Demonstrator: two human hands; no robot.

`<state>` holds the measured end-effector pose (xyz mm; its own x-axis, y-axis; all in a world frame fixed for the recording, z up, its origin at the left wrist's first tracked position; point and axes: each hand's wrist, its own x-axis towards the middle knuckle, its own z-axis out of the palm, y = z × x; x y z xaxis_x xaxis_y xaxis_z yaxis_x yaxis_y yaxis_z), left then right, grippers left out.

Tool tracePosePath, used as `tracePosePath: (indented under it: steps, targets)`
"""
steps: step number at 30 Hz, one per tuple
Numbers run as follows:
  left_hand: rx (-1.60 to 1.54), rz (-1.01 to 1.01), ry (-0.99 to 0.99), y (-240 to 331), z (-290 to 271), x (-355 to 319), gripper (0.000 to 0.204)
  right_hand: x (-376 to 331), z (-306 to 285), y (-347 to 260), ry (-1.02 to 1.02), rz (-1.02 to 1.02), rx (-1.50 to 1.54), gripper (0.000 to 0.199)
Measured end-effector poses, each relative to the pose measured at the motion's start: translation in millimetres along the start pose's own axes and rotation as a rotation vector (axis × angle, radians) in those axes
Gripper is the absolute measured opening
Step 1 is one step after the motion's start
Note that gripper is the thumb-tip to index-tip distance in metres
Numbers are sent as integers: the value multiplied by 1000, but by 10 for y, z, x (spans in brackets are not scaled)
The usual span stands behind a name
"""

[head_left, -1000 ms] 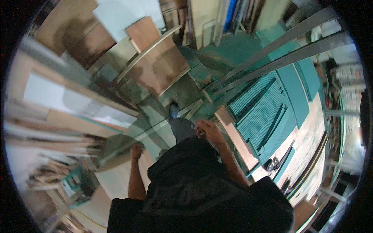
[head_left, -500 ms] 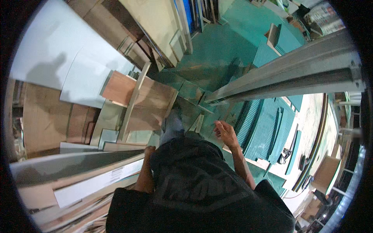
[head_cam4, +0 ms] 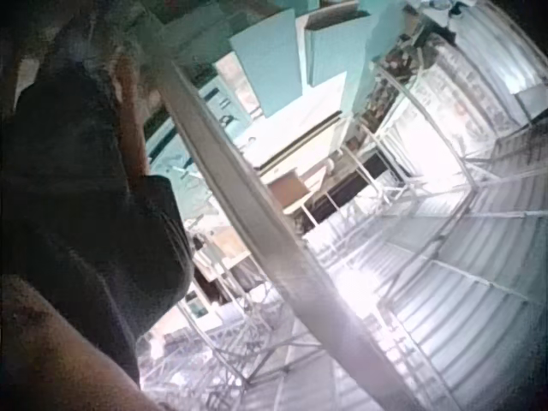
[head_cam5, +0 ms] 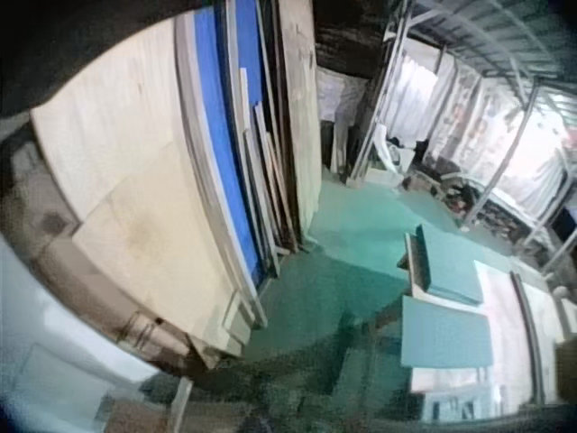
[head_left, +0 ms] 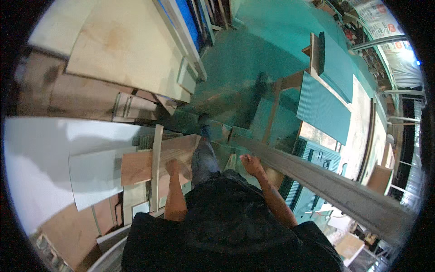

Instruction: The person uses a pneumatic stapler to attach a green flexible trim piece to the curved edge of a wooden furniture component, then picks up a new section of trim and prepares to continue the process.

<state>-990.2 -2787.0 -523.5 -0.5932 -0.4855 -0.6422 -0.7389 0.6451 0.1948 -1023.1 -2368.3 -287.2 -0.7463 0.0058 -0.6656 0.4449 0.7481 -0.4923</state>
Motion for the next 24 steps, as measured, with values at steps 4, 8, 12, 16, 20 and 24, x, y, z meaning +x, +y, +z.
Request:
tracePosePath:
  steps: [4, 8, 12, 16, 20, 24]
  targets:
    - [114, -149, 427, 802, -384, 410, 61, 421, -523, -30, 0, 203, 39, 41]
    - [42, -35, -53, 1059, -529, 1076, 53, 730, -643, 13, -101, 226, 342, 39]
    - [-263, -27, -270, 2182, -639, 893, 42, 738, -361, -67, -127, 374, 343, 42]
    - [-366, 234, -373, 2529, 48, 914, 41, 653, -469, -388, -290, 399, 340, 36]
    - [-587, 184, -621, 3279, -417, 212, 41, 599, -510, -200, -126, 249, 365, 35]
    - [-161, 102, -654, 3359, -536, 62, 38, 764, -762, -391, -75, 440, 485, 36]
